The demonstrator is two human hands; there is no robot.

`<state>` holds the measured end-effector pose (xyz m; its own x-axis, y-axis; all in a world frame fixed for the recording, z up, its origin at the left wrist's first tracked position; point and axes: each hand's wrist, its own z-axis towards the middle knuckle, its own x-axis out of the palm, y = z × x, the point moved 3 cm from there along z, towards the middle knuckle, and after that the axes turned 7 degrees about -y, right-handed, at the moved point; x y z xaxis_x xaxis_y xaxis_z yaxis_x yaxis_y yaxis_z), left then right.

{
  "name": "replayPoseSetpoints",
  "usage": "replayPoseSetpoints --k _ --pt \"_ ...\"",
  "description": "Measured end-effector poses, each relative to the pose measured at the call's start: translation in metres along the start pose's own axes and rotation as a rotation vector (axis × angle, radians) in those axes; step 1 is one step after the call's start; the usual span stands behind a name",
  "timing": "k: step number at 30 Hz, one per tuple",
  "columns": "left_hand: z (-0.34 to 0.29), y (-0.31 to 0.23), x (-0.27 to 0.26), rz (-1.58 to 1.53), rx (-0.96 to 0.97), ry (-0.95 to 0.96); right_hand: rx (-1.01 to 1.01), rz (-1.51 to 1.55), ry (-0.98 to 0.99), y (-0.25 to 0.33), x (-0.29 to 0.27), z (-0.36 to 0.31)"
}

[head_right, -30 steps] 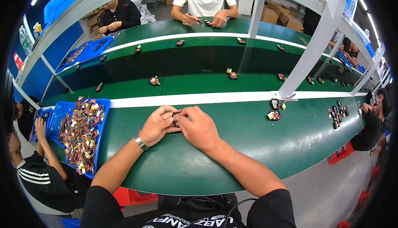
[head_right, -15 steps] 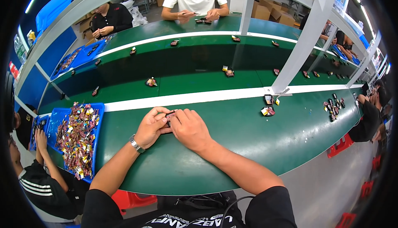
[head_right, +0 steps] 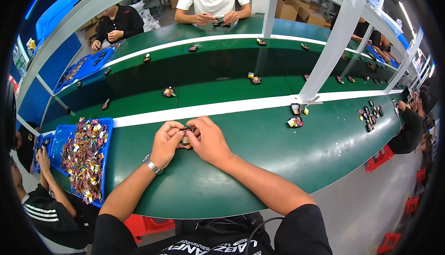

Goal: Assembling small electronic components on a factory assembly line.

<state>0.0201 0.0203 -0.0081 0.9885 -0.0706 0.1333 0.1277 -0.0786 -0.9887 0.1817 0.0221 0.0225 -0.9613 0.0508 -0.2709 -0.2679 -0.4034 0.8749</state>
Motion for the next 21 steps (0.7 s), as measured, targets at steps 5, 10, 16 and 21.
replayPoseSetpoints --k 5,10,16,21 --pt "0.000 -0.003 0.001 0.012 0.038 -0.029 0.042 -0.027 0.055 -0.013 -0.004 0.012" --pt "0.002 -0.011 0.000 -0.097 0.060 0.009 0.079 -0.240 -0.221 -0.077 -0.053 0.098" --pt "0.002 -0.007 -0.005 -0.048 0.082 0.088 0.081 -0.632 -0.227 -0.098 -0.083 0.129" --pt "0.000 -0.009 -0.004 -0.010 0.069 0.101 0.025 -1.070 -0.573 -0.114 -0.136 0.126"
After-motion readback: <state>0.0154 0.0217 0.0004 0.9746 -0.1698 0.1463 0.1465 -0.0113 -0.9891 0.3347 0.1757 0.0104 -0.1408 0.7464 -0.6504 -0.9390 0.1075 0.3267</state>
